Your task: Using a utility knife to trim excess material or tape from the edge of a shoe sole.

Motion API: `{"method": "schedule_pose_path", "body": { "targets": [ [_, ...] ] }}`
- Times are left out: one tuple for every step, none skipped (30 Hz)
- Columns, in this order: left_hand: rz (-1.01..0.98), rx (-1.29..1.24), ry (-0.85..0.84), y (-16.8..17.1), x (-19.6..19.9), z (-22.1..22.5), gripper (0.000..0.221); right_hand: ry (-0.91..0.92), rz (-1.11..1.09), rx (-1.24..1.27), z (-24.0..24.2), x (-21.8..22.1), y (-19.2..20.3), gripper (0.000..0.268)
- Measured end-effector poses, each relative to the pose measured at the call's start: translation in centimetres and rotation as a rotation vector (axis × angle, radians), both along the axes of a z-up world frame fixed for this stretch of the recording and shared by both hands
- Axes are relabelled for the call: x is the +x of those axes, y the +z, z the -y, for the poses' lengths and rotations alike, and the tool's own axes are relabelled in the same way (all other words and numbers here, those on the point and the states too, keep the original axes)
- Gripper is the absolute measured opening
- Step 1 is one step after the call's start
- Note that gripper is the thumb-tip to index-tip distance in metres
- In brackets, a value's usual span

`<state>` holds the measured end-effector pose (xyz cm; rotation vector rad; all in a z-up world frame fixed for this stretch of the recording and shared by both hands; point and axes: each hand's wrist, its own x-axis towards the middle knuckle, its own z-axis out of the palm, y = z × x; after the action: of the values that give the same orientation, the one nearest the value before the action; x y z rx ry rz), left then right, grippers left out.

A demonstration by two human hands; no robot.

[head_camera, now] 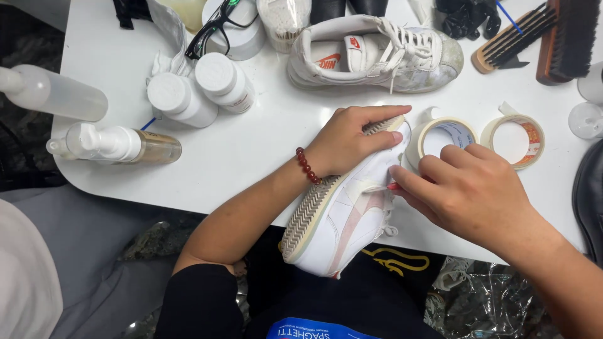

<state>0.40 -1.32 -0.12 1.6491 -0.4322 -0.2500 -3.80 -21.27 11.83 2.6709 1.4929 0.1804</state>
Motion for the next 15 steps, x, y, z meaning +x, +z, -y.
{"method": "schedule_pose_path", "body": {
  "targets": [
    [-0.004,-0.003,0.009,-0.2,0.0,0.0,0.049,0.009,-0.004,-0.003,-0.2,0.2,0.1,0.031],
    [0.000,0.009,-0.001,-0.3,0.1,0.0,0.049,0.048,-0.014,-0.015,-0.4,0.5,0.2,0.030],
    [0.003,0.021,-0.012,-0.4,0.2,0.1,0.049,0.088,-0.024,-0.027,-0.6,0.8,0.3,0.030],
    [0.001,0.020,-0.006,-0.2,0.3,0.1,0.049,0.094,-0.025,-0.028,-0.6,1.0,0.2,0.030],
    [-0.024,0.055,-0.015,0.0,0.5,0.2,0.050,0.108,-0.048,-0.026,-0.5,1.3,0.1,0.030],
    [-0.054,0.087,-0.031,0.1,0.5,0.4,0.050,0.115,-0.074,-0.025,-0.4,1.4,-0.1,0.031],
    [-0.060,0.083,-0.031,-0.1,0.3,0.4,0.050,0.115,-0.080,-0.029,-0.4,1.5,-0.3,0.031],
    [-0.022,0.093,-0.025,-0.2,0.3,0.4,0.050,0.114,-0.111,-0.014,-0.4,1.7,-0.4,0.030],
    [0.015,0.103,-0.018,-0.3,0.4,0.4,0.050,0.112,-0.142,0.001,-0.5,1.9,-0.5,0.029],
    [0.015,0.101,-0.018,-0.4,0.4,0.3,0.050,0.112,-0.142,-0.001,-0.4,1.9,-0.7,0.029],
    [0.017,0.130,-0.004,-0.5,0.4,0.3,0.050,0.116,-0.195,0.041,-0.3,1.9,-0.9,0.034],
    [0.017,0.158,0.012,-0.6,0.4,0.3,0.049,0.120,-0.250,0.083,-0.2,2.0,-1.2,0.039],
    [0.017,0.156,0.013,-0.7,0.5,0.2,0.049,0.121,-0.250,0.080,-0.3,1.7,-1.4,0.039],
    [0.018,0.127,0.009,-0.8,0.5,0.1,0.049,0.135,-0.314,0.106,-0.5,1.6,-1.6,0.046],
    [0.019,0.099,0.004,-0.9,0.6,0.1,0.049,0.148,-0.378,0.132,-0.7,1.3,-1.8,0.054]
  ]
}}
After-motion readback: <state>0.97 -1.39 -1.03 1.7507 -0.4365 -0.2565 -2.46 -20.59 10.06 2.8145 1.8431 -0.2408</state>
